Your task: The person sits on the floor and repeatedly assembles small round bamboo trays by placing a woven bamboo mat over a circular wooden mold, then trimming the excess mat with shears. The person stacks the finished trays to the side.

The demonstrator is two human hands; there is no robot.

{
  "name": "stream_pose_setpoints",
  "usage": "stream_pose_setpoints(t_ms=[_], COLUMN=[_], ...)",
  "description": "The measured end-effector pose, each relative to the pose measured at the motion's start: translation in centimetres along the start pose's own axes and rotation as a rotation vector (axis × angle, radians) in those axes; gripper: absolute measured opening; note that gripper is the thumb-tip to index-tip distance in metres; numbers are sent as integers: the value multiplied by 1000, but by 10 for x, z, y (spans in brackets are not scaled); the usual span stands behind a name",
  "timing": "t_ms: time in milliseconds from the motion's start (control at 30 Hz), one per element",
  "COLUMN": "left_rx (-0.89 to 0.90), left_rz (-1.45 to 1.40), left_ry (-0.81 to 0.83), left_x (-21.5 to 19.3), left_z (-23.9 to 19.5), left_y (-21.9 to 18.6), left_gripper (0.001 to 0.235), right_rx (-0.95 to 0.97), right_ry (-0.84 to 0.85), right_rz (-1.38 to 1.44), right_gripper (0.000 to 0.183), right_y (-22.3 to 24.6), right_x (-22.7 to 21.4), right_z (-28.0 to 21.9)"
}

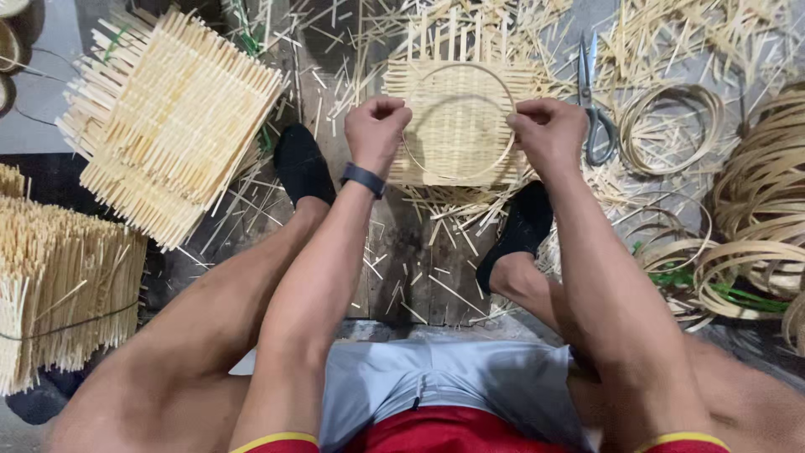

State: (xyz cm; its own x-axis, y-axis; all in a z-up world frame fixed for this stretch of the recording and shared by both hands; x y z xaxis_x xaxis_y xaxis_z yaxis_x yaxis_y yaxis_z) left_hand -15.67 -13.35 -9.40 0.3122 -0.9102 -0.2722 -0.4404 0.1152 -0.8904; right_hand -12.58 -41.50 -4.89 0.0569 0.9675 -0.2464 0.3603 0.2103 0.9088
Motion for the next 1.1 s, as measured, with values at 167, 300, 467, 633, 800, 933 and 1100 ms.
stream_pose_setpoints(t_ms=[167,300,467,633,800,933,1100], left_rx=[264,202,78,40,-18,-27,-81], left_rz=[590,631,564,315,315,448,297], left_ry=[-156,-183,-150,-31,24,7,21], left_x=[7,4,4,2,7,-4,1], left_z=[7,18,26,46,49,46,39], left_y=[16,28,57,78,86,70,71], left_gripper=[18,19,19,22,19,22,20], right_rx=[-197,-185,-232,-309,-247,-247,-134], right_ry=[-67,-52,-33,-13,-25,3,19], right_rz=[-259,-208,-245,-236,-228,-231,-122], right_gripper=[17,15,15,15,18,18,16], right_y=[-26,-33,-33,-31,-45,-44,-45], right_x=[13,14,10,16,9,15,13], right_z=[10,14,13,10,21,25,23])
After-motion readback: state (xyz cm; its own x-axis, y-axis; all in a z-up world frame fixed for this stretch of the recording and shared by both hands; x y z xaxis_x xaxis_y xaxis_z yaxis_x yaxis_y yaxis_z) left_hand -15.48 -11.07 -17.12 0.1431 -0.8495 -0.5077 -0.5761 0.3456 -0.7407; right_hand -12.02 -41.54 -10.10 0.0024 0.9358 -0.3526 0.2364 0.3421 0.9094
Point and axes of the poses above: each hand's wrist, its own z-axis towards the middle knuckle, its own x-axis out of the palm, y = z × x, the point moved 5 cm from there along z, towards the middle knuckle, and after that the axes turned 12 degrees about z, right-handed, at the moved point
